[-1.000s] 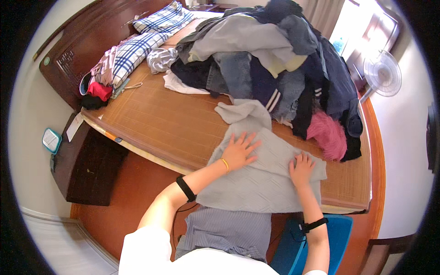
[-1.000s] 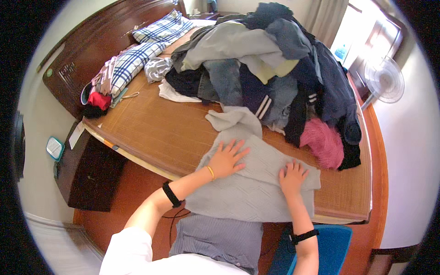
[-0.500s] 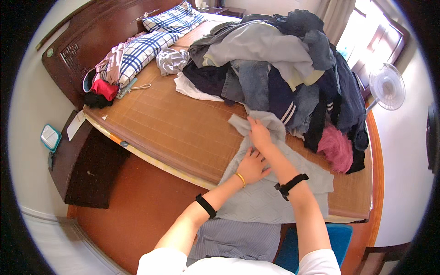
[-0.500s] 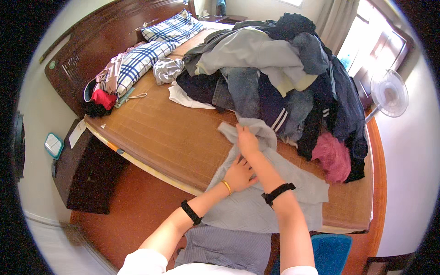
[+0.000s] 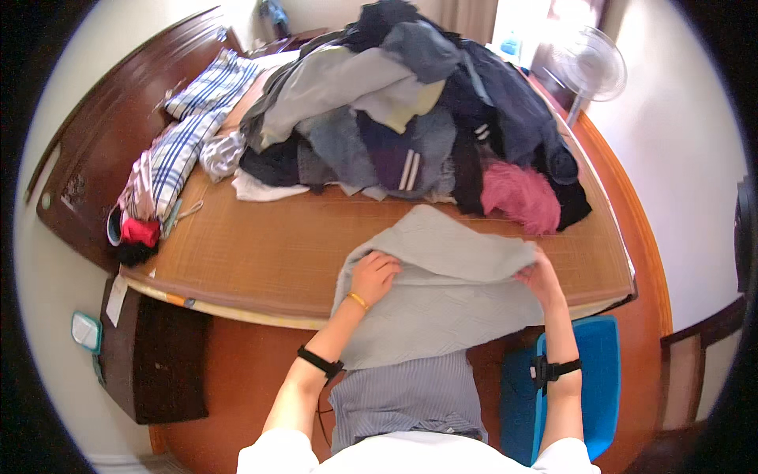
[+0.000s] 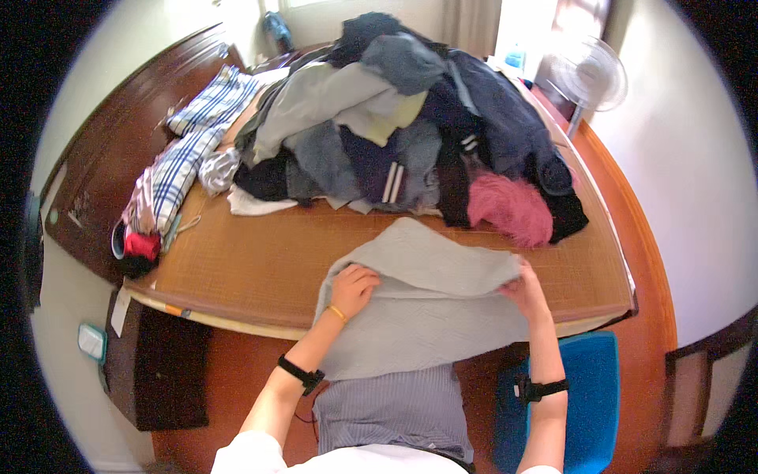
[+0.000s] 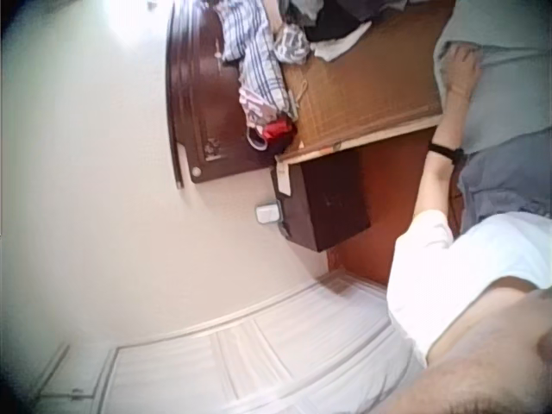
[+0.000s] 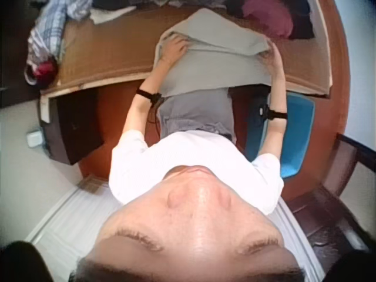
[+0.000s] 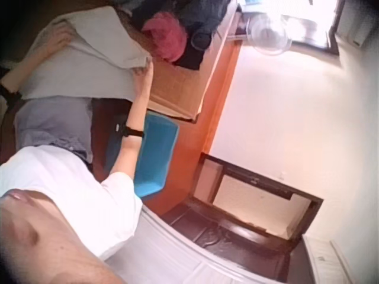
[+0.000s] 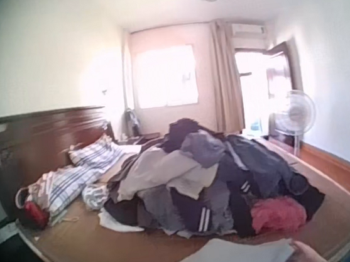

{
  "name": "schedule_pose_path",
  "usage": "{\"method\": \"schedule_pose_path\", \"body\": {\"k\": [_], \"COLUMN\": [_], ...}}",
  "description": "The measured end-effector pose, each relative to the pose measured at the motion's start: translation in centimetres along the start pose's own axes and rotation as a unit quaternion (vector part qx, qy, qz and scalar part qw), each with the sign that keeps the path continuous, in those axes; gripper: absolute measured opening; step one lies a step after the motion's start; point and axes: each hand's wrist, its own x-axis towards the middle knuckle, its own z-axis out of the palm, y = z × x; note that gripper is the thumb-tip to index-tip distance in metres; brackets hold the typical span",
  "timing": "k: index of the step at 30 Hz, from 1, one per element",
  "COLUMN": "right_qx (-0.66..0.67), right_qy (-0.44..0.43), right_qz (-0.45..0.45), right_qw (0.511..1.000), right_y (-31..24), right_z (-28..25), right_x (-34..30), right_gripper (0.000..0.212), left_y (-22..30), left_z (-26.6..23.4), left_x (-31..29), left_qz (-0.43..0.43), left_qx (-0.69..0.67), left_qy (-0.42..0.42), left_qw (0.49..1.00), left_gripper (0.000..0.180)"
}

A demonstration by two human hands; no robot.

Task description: The recorder is folding several items of clothing on a bed and placing them into a blue plastic bin.

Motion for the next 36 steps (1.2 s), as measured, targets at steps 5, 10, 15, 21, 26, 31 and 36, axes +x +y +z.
{"method": "schedule_pose_path", "body": {"k": [5,10,15,21,26,31,36], "right_qx": [0.056,-0.217,-0.318,-0.553,-0.645,-0.710,-0.705], "right_qy": [0.066,0.135,0.206,0.244,0.179,0.106,0.110], "right_qz": [0.062,-0.050,-0.304,-0.201,-0.258,-0.228,-0.261], "right_qw": [0.994,0.965,0.874,0.770,0.697,0.658,0.650], "right_y": [3.2,1.6,0.5,1.9,2.9,7.2,7.6], "right_z": [-2.8,1.7,0.2,0.8,7.1,7.1,7.4], "right_x": [-2.6,-1.9,-0.3,0.0,1.9,2.2,2.4], "right_gripper": [0.061,0.055,0.042,0.050,0.051,0.057,0.055], "left_y": [5.3,0.8,1.6,2.6,5.2,5.4,5.0], "left_z": [-3.6,-4.0,-2.9,-1.9,3.5,6.1,6.1], "left_x": [3.4,2.8,2.9,4.8,9.0,8.6,8.7], "left_qz": [0.035,-0.171,-0.080,-0.081,-0.028,-0.031,-0.043], "left_qx": [0.183,0.049,0.191,0.144,0.250,0.251,0.232], "left_qy": [0.084,-0.044,-0.028,-0.044,-0.139,-0.162,-0.136], "left_qw": [0.979,0.983,0.978,0.985,0.958,0.954,0.962], "left_gripper": [0.035,0.040,0.039,0.035,0.056,0.060,0.058]}}
